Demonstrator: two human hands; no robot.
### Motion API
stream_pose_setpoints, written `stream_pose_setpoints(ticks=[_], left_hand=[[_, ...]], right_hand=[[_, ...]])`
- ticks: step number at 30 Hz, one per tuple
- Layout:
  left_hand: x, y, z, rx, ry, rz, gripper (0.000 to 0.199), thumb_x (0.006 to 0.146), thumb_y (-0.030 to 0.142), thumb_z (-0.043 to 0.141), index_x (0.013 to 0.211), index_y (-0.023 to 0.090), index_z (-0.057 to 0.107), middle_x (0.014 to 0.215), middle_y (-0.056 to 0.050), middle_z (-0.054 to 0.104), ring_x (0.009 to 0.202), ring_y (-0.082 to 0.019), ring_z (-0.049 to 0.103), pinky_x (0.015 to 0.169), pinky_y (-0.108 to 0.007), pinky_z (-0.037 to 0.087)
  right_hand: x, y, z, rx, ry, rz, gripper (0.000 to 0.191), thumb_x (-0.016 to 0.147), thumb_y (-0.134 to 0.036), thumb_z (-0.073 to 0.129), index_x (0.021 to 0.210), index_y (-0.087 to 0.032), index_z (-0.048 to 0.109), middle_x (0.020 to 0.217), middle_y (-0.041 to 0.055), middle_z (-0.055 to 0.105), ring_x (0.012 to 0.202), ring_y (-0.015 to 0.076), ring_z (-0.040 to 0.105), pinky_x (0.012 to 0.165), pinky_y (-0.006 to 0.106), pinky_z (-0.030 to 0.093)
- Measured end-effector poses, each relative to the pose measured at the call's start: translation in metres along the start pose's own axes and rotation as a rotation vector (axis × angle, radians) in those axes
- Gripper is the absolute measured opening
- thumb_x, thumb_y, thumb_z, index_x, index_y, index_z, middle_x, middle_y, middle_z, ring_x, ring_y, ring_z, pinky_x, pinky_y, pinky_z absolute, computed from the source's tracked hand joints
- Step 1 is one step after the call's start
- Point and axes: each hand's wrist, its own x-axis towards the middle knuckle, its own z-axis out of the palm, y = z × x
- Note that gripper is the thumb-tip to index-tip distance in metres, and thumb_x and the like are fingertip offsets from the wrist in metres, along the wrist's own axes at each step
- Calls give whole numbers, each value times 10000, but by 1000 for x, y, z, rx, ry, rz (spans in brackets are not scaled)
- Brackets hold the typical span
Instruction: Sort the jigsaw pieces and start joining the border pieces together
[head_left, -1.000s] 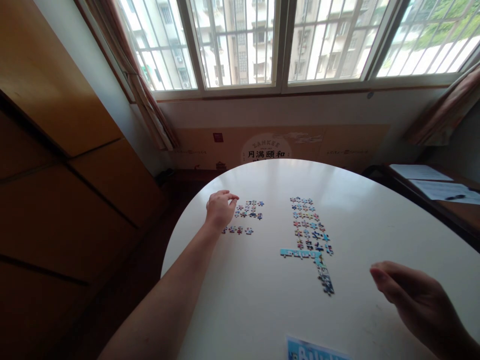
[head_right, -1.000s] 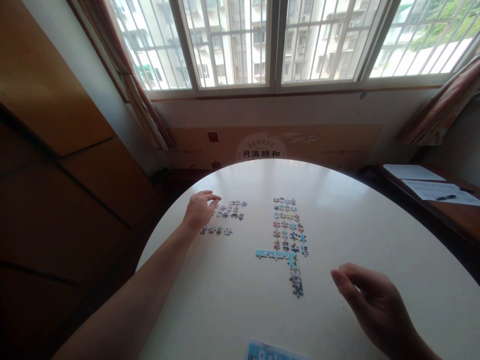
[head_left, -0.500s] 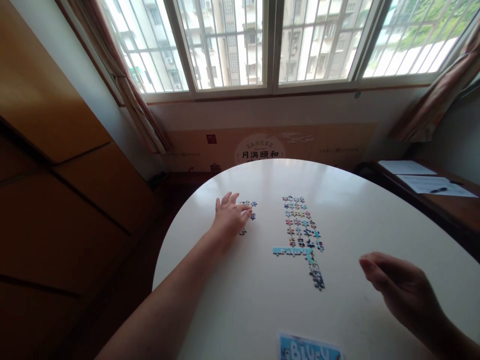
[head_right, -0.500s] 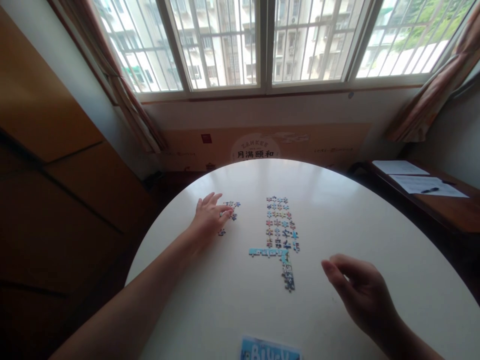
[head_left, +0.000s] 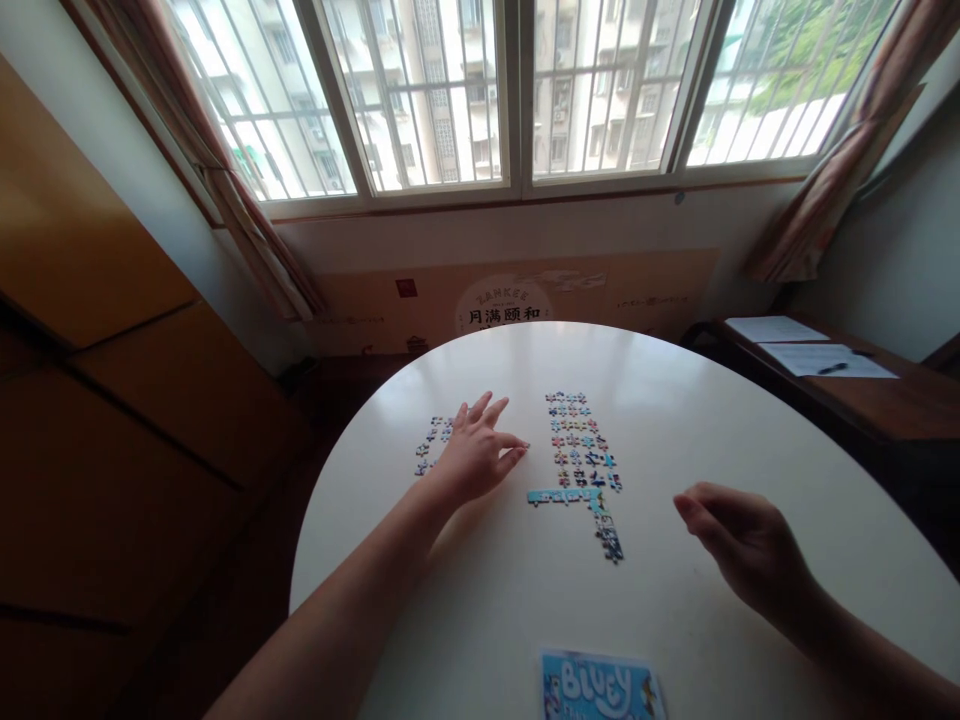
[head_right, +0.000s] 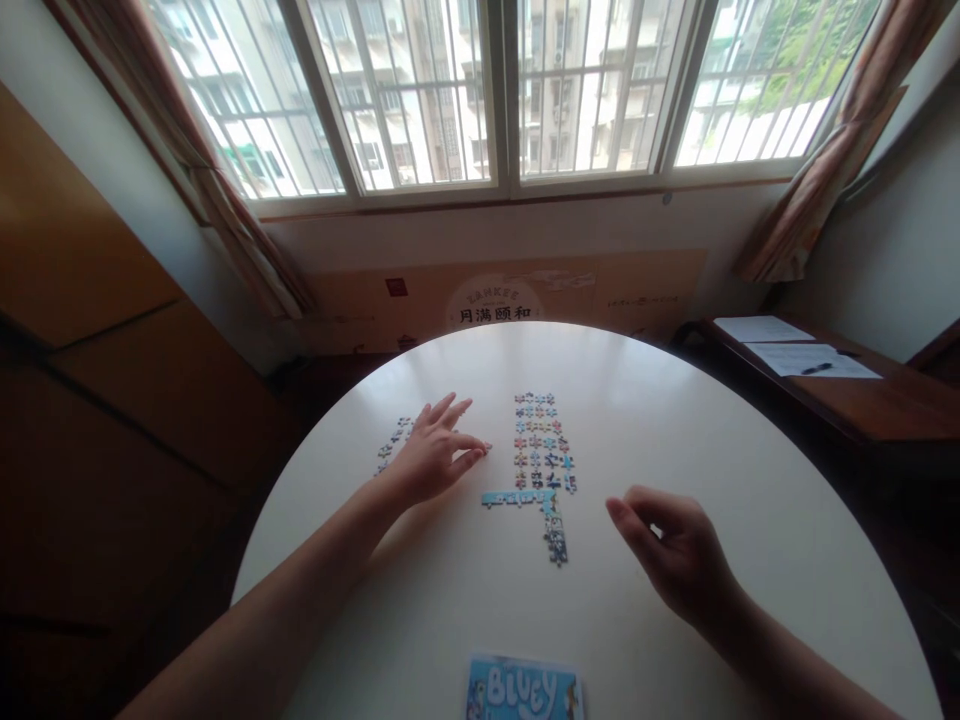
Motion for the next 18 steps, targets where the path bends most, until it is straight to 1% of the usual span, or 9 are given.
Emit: stream_pose_setpoints(ticks=[4,7,8,9,11,13,14,16,18], left_hand=[[-9,-5,-10,-26,3,51,152,892,376,668,915,311,804,1549,-45,448,1510,-352,218,1190,-638,178],[-13,-7,-18,17,58,55,126,862,369,712,880,272,791,1517,-72,475,1482,-351,273,1183,-630,208],[-14,-5,-20,46,76,39,137,855,375,720,876,259,790,1490,-87,499,1454,-357,316,1171,-620,242],[-15,-2,-22,77,86,6,157,851,387,725,874,246,791,1436,-105,543,1405,-362,378,1147,-604,293],[-14,8,-24,129,83,-83,210,850,418,722,885,225,797,1252,-124,645,1241,-353,508,1055,-546,411],[-13,19,-22,174,67,-131,251,869,430,694,923,209,800,1068,-117,688,1080,-322,563,953,-477,474],[-13,24,-21,195,55,-120,258,883,419,674,943,201,798,1025,-112,692,1039,-309,567,923,-449,483],[-12,32,-17,223,28,-98,276,912,399,627,967,186,793,1013,-112,698,1024,-297,563,876,-402,492],[-11,37,-13,236,-1,-126,303,935,395,578,973,182,790,1028,-113,704,1042,-294,563,823,-367,497]], right_hand=[[1,-1,-2,7,14,-1,437,964,-341,570,579,-202,418,543,-46,333,486,104,334,464,243,292],[2,0,-2,13,19,-5,437,966,-333,569,579,-201,415,541,-50,325,485,101,324,465,244,283],[2,0,-2,14,16,-5,437,967,-332,570,579,-201,417,541,-50,325,486,100,324,467,245,281],[2,0,-2,15,13,-3,434,967,-331,570,580,-201,422,542,-51,327,488,101,324,470,247,281],[2,1,-1,18,3,8,431,966,-336,572,581,-201,433,543,-50,331,492,103,324,474,252,280],[3,0,-1,20,-6,28,435,961,-348,578,576,-201,439,540,-50,331,494,104,317,477,259,274],[3,0,-1,16,-5,36,436,958,-359,581,574,-201,447,537,-49,334,496,106,317,478,262,269],[4,-1,-2,6,-6,44,452,948,-384,595,559,-200,454,531,-45,353,501,108,328,490,271,270],[4,-2,-3,7,-1,59,464,941,-416,605,554,-199,468,526,-43,366,504,110,332,495,276,268]])
